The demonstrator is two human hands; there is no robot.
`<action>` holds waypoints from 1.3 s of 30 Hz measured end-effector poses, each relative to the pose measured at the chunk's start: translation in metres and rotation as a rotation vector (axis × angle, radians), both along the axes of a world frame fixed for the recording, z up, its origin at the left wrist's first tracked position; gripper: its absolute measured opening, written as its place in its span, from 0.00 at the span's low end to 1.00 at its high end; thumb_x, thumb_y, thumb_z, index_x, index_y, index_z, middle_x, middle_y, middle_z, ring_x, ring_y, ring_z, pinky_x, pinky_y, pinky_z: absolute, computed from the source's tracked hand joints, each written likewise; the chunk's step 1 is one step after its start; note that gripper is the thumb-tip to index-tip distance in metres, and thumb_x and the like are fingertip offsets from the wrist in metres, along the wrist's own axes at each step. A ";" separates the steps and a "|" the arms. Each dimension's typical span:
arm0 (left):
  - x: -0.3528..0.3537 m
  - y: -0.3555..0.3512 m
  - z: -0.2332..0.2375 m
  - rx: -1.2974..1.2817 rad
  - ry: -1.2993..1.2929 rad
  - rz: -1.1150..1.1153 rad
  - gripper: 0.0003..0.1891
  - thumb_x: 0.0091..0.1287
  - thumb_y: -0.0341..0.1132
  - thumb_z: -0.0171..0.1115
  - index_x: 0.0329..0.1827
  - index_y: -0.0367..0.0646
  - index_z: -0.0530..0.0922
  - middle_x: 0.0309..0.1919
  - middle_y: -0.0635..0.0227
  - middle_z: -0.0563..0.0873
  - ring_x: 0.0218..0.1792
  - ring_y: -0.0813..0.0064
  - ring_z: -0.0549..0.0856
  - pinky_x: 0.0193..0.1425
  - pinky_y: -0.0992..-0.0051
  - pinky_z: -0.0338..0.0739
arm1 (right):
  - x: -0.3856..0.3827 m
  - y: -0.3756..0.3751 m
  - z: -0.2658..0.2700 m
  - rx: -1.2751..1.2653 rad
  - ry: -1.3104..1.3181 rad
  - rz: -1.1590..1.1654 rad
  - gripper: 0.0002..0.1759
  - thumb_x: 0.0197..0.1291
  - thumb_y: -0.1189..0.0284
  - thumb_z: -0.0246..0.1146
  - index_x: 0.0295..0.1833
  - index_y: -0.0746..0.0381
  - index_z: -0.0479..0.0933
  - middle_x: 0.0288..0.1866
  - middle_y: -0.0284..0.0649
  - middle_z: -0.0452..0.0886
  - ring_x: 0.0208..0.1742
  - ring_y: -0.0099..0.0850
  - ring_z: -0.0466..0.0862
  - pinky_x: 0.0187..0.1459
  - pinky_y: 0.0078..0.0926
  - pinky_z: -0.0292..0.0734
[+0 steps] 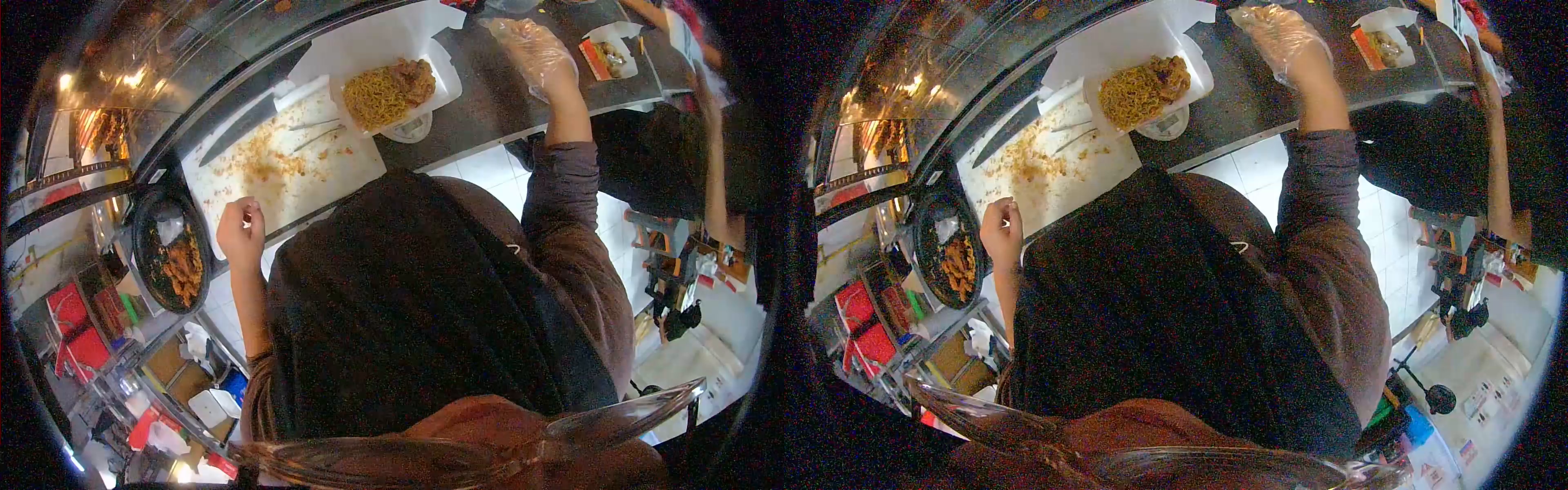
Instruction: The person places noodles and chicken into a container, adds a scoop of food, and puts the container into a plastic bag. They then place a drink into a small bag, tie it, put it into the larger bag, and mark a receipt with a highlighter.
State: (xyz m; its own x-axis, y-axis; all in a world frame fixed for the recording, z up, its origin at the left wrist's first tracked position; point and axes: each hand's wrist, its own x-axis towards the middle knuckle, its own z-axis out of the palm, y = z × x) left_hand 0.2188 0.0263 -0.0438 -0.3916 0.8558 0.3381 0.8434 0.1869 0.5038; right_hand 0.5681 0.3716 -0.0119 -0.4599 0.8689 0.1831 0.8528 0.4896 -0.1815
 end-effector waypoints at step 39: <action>0.057 0.148 -0.075 -0.373 -0.632 -0.003 0.20 0.58 0.50 0.58 0.24 0.38 0.76 0.19 0.60 0.80 0.23 0.67 0.80 0.29 0.71 0.72 | -0.037 -0.039 -0.120 -1.069 0.845 -0.404 0.24 0.55 0.58 0.61 0.50 0.65 0.69 0.43 0.42 0.75 0.34 0.30 0.77 0.29 0.23 0.79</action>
